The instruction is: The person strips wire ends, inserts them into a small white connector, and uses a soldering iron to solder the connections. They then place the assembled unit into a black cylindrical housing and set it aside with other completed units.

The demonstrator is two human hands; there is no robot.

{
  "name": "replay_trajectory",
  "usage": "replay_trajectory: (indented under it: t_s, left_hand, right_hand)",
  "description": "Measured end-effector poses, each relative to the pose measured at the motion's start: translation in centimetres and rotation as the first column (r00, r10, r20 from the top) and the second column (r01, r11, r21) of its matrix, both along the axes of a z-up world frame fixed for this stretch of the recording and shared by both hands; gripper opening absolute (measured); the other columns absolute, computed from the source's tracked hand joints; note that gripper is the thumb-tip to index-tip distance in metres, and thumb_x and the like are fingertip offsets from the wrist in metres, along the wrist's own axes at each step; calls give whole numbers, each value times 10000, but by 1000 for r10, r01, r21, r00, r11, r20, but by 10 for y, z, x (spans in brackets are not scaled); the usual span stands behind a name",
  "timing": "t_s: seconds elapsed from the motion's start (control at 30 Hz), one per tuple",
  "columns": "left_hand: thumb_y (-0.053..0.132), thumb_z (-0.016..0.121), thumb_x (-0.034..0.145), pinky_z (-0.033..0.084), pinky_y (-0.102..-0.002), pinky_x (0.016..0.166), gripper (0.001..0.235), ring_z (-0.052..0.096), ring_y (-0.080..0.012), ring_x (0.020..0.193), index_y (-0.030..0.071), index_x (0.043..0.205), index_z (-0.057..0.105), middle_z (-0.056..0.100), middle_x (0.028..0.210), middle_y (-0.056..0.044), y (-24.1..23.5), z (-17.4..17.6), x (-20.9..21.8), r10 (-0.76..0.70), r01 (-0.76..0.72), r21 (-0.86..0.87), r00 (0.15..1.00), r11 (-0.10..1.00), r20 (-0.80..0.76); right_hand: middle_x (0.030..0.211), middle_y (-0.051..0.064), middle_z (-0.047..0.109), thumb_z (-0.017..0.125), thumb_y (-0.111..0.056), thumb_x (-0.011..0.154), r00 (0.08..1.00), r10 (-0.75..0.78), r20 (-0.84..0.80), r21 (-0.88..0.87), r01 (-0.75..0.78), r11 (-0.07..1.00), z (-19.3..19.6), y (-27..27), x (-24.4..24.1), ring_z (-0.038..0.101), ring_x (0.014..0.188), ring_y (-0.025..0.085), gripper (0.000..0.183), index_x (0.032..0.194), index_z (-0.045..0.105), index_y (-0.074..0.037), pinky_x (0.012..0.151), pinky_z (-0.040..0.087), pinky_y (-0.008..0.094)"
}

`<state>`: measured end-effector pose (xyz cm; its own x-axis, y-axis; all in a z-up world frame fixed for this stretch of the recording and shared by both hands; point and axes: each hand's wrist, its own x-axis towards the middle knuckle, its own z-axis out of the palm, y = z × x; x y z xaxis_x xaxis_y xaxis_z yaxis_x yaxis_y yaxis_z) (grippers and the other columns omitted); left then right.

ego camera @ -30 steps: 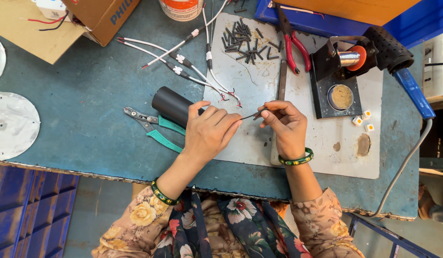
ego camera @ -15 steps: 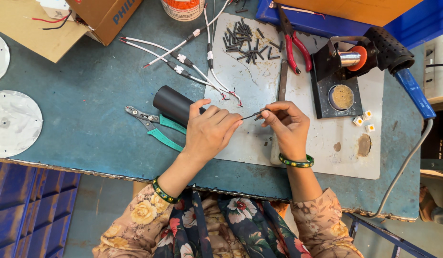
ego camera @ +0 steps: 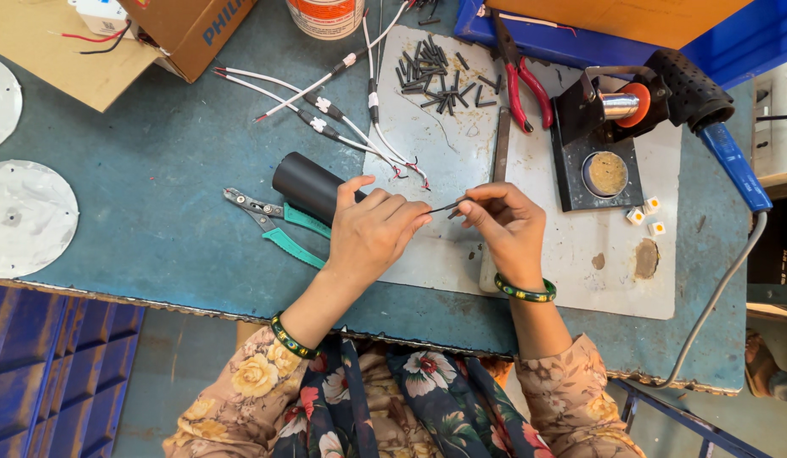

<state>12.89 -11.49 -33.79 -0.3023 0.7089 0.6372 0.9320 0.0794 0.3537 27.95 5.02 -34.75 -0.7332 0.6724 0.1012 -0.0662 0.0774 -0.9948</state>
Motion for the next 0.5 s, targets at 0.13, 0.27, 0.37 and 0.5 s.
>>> replay_trajectory:
  t_s: [0.13,0.27,0.37,0.5]
  left_hand:
    - [296,771,926,393,-434,1040,239,614,-150,804,162,1116,715,674,849,51,1,0,-1,-22,22,41,1000,999,11]
    - [317,780,909,392,-434,1037,245,612,-148,786,172,1095,713,659,815,52,1,1,-2,-36,36,30,999,999,-4]
    - [299,779,917,391,-432,1041,169,611,-146,775,190,1026,711,637,780,61,2,2,-1,-28,29,12,999,1000,-30]
    - [274,761,942,384,-428,1046,103,603,-150,768,200,993,712,627,772,59,2,2,-1,-13,14,13,999,1000,-41]
  right_hand:
    - [993,83,740,784,2,891,994,59,97,138,-72,988,0,-4,-1,694,875,109,232,1107,700,18,784,569,244]
    - [992,51,765,778,-18,885,977,115,179,234,-156,960,3,-7,-3,731,895,99,213,1090,721,-5,803,591,238]
    - [965,48,762,801,-28,875,974,77,213,265,-133,955,8,-8,-4,712,850,93,197,1062,740,-13,770,576,233]
    - [957,44,751,801,-36,874,980,55,190,304,-112,946,14,-9,-4,694,835,93,185,1051,753,-18,755,561,234]
